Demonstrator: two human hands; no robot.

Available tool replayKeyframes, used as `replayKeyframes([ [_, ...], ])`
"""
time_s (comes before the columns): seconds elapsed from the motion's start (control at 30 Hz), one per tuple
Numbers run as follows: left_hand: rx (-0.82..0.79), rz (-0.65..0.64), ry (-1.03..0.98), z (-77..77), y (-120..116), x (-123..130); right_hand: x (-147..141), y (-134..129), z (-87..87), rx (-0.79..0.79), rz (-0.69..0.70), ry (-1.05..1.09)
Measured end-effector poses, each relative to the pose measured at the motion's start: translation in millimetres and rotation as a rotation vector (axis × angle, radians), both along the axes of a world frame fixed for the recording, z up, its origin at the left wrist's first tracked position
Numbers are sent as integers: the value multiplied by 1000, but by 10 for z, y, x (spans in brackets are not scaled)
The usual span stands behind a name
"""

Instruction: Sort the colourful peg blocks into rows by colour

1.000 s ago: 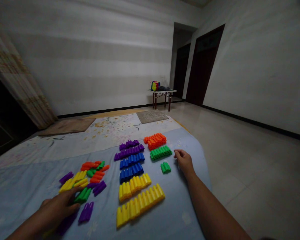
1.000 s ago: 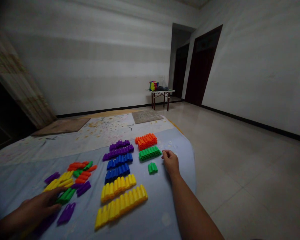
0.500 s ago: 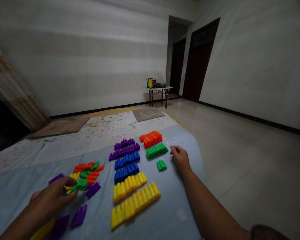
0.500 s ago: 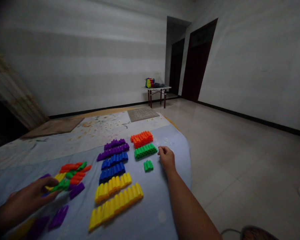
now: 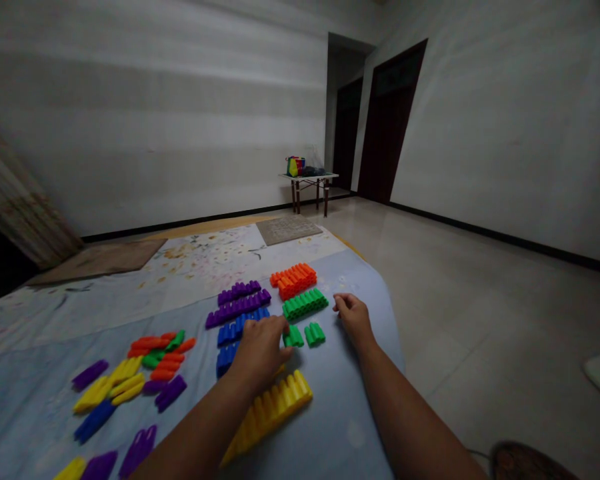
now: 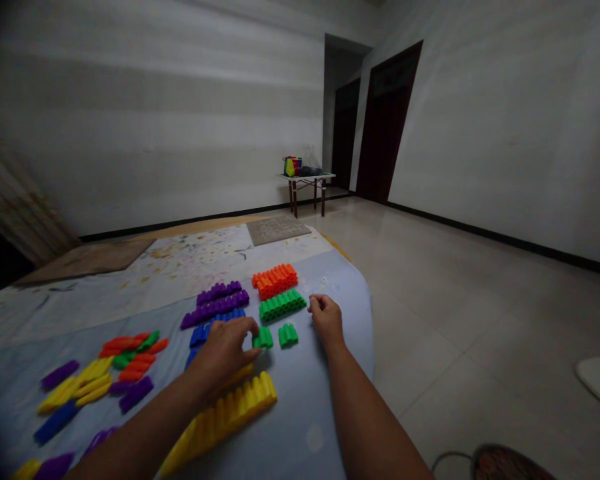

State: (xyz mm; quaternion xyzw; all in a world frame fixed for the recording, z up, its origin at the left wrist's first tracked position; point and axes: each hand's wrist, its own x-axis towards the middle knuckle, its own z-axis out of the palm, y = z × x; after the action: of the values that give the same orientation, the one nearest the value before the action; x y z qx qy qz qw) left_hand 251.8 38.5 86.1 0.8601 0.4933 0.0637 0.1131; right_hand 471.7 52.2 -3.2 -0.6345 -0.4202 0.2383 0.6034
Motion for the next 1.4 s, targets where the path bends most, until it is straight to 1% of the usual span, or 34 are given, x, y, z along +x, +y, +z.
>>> replayKeyframes([
  [0.07,-23,-8,29,-94,51,81,12,-18,4,-27,17,-75],
  [0.17,-46,-19,38,-164,91,134,12,-65,18,-98,100,-203],
  [0.23,-53,-24,35,-175,91,158,-9,-104,26,-137,188,-274],
  [0.3,-53,-19,43,-177,81,177,-41,-139,33,-145,259,-319],
  [0.47,-51,16,76,-190,84,221,-80,-170,43,-114,339,-361],
  [0.57,-48,22,59,-217,114,278,-61,-147,30,-99,328,-399],
  [0.73,-44,19,11,-268,172,364,-43,-93,-5,-120,231,-430],
  [0.83,-46,22,-33,-204,157,286,-35,-103,6,-130,229,-438],
  [0.9,-32,39,-69,-92,111,136,-11,-131,16,-123,220,-420],
  [0.97,15,73,-143,47,48,-96,32,-152,9,-118,149,-399],
  [1.03,84,138,-237,161,-11,-402,86,-146,-23,-139,80,-387],
  [1.1,136,233,-305,206,-58,-773,131,-121,-67,-165,47,-371],
  [1.17,148,348,-318,169,-88,-1190,157,-102,-98,-177,24,-380],
  [1.23,150,469,-301,65,-96,-1605,162,-95,-108,-184,-2,-385],
  [1.27,160,504,-290,-2,-94,-1792,158,-95,-106,-190,-14,-386],
  [1.33,183,606,-219,-145,-83,-2089,143,-93,-97,-212,-31,-389],
  [1.4,189,652,-184,-275,-73,-2262,127,-87,-90,-238,-33,-396],
])
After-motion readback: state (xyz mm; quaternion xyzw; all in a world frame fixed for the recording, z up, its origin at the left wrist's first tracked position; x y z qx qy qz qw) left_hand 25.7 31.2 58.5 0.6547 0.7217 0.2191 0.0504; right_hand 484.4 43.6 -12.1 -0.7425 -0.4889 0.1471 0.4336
